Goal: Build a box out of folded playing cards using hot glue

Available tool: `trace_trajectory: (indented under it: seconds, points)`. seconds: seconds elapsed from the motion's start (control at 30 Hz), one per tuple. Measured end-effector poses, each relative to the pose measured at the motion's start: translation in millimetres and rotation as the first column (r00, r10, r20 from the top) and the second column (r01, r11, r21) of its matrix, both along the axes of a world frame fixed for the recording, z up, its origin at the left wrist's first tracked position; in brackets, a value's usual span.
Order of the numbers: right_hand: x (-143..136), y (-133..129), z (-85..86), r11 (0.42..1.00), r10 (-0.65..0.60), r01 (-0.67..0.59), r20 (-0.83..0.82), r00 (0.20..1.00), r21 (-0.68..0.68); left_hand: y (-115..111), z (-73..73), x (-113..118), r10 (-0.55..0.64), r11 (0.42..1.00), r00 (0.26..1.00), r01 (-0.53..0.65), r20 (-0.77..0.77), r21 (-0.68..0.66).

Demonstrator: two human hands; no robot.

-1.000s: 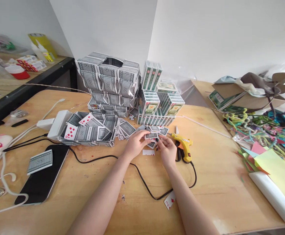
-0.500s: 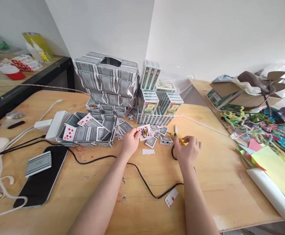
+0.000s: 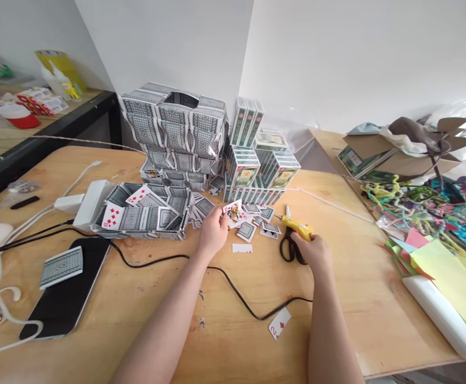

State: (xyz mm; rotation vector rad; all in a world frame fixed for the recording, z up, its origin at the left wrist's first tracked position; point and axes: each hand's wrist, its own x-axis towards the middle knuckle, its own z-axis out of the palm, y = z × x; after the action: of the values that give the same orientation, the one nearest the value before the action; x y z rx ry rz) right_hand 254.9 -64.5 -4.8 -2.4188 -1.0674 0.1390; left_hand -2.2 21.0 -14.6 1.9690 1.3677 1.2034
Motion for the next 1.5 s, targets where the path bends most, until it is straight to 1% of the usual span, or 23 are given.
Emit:
trace_trajectory:
  seconds: [0.1, 0.13, 0.2, 0.27, 0.33, 0.4, 0.47, 0.53, 0.67, 1.2, 1.4, 1.47, 1.5]
  points:
    - [-13, 2, 13.9, 0.993, -0.105, 0.106, -0.007, 0.994, 0.047, 0, 1.0, 0, 0.028, 1.000, 0.999, -0.028, -0.031, 0.013]
    - [-21, 3, 19.1, 0.991, -0.103, 0.103, -0.012, 0.995, 0.089, 0, 1.3, 0, 0.033, 0.999, 0.999, -0.032, -0.041, 0.013]
    - [-37, 4, 27.6, 0.990, -0.042, 0.047, -0.041, 0.998, 0.131, 0, 1.9, 0, 0.032, 0.999, 0.998, -0.032, -0.057, 0.009]
    - [-51, 5, 31.7, 0.991, 0.051, -0.045, -0.047, 0.998, 0.127, -1, 2.5, 1, 0.020, 1.000, 0.997, -0.020, -0.070, 0.002]
    - [-61, 5, 31.0, 0.987, 0.133, -0.129, -0.040, 0.990, 0.095, -3, 3.2, 3, -0.001, 1.000, 0.997, 0.001, -0.080, -0.003]
    - [-66, 5, 27.0, 0.981, 0.190, -0.188, -0.030, 0.981, 0.056, -5, 3.9, 5, -0.030, 1.000, 0.996, 0.030, -0.083, -0.005]
    - [-68, 6, 21.7, 0.972, 0.232, -0.233, 0.011, 0.973, 0.039, -6, 4.6, 6, -0.063, 0.998, 0.994, 0.063, -0.086, -0.004]
    - [-69, 7, 16.9, 0.963, 0.262, -0.266, 0.074, 0.962, 0.051, -7, 5.0, 7, -0.085, 0.996, 0.992, 0.085, -0.091, -0.001]
    - [-69, 8, 12.1, 0.953, 0.277, -0.289, 0.126, 0.953, 0.089, -8, 4.3, 7, -0.083, 0.997, 0.992, 0.083, -0.094, -0.003]
    - [-65, 7, 14.2, 0.935, 0.313, -0.332, 0.147, 0.938, 0.126, -9, 2.3, 5, -0.047, 0.999, 0.995, 0.045, -0.086, -0.016]
    - [-67, 6, 20.2, 0.947, 0.291, -0.306, 0.147, 0.945, 0.094, -9, 3.6, 4, -0.045, 0.999, 0.997, 0.044, -0.070, -0.017]
    - [-66, 6, 21.4, 0.960, 0.264, -0.274, 0.144, 0.954, 0.054, -9, 4.3, 4, -0.054, 0.998, 0.997, 0.053, -0.064, -0.020]
    - [-64, 7, 21.5, 0.971, 0.231, -0.238, 0.140, 0.963, 0.030, -9, 4.7, 4, -0.061, 0.998, 0.996, 0.060, -0.061, -0.022]
